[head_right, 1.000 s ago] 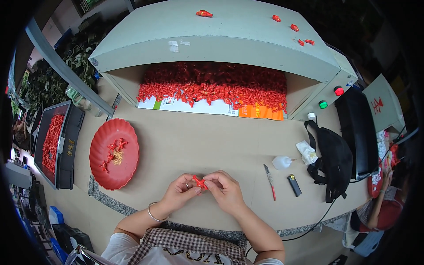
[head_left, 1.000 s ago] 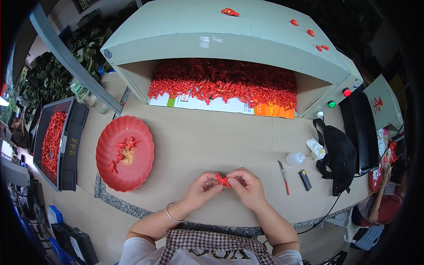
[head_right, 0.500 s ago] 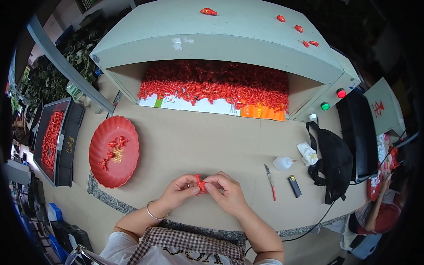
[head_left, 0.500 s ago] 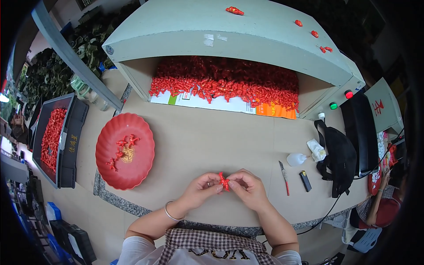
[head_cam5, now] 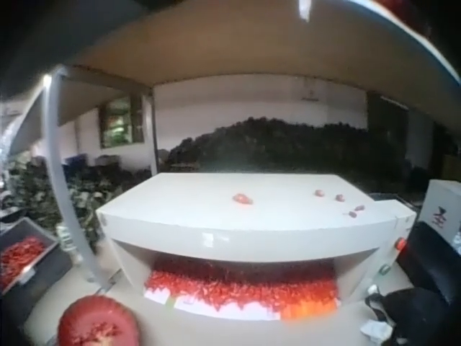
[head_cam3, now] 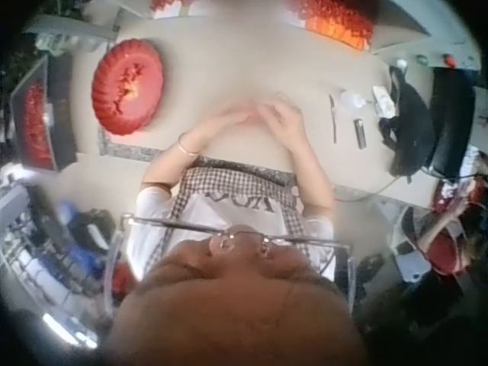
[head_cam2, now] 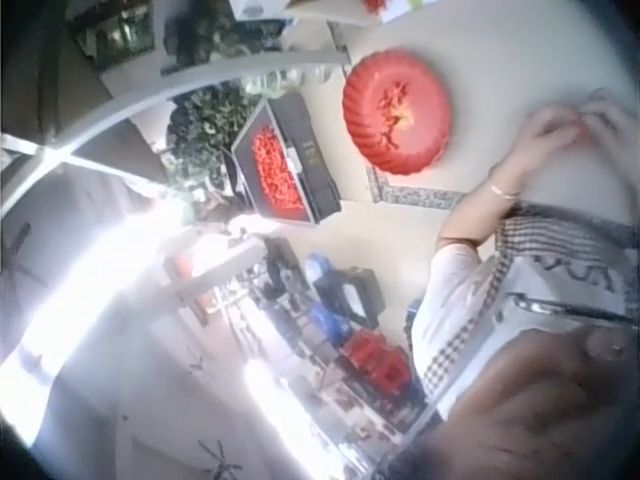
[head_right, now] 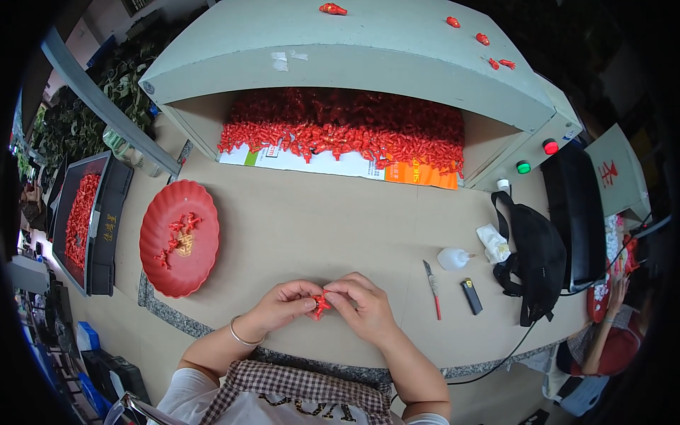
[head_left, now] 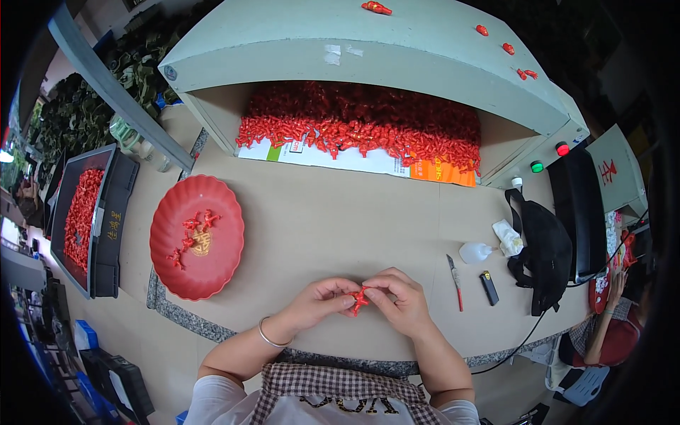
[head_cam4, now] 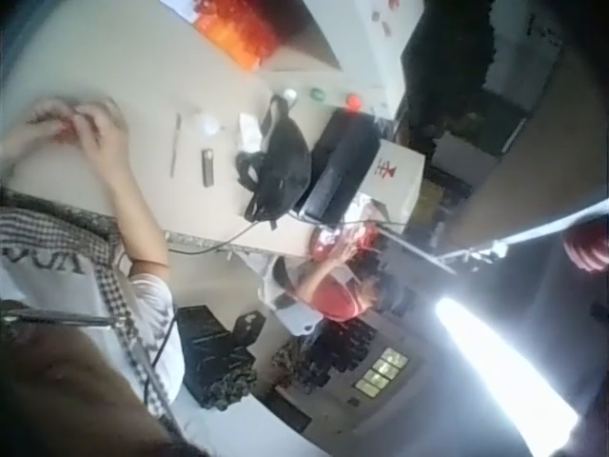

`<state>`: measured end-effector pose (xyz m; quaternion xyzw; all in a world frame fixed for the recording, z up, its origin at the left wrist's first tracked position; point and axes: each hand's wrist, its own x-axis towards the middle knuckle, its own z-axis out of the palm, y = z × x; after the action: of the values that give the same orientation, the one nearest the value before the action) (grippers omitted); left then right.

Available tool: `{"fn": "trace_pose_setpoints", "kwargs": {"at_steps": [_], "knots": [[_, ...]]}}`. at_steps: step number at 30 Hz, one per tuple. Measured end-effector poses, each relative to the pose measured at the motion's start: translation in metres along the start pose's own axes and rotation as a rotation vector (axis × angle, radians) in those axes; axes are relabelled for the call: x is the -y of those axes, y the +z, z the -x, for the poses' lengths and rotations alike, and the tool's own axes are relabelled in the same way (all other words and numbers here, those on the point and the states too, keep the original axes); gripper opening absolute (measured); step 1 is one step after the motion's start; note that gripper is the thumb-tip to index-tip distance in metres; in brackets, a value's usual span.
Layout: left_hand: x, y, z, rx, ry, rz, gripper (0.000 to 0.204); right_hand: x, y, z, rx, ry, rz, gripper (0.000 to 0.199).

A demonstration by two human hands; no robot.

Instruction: The person takes small toy pieces, applies adhesive from a squeeze bottle to the parts, and presses the pieces together by hand to assemble figurines.

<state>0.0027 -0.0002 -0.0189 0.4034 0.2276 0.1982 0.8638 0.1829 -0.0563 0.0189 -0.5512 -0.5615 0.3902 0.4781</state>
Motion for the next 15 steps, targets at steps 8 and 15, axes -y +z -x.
{"fn": "trace_pose_setpoints", "kwargs": {"at_steps": [8, 15], "knots": [[0.0050, -0.0019, -0.0004, -0.016, 0.044, -0.036, 0.021, -0.0042, 0.0002, 0.0018, -0.024, -0.063, 0.083, 0.007], [0.0078, -0.0016, 0.0008, -0.044, 0.060, -0.048, 0.020, -0.0088, 0.0008, 0.0035, -0.010, -0.065, 0.067, 0.006]]}}
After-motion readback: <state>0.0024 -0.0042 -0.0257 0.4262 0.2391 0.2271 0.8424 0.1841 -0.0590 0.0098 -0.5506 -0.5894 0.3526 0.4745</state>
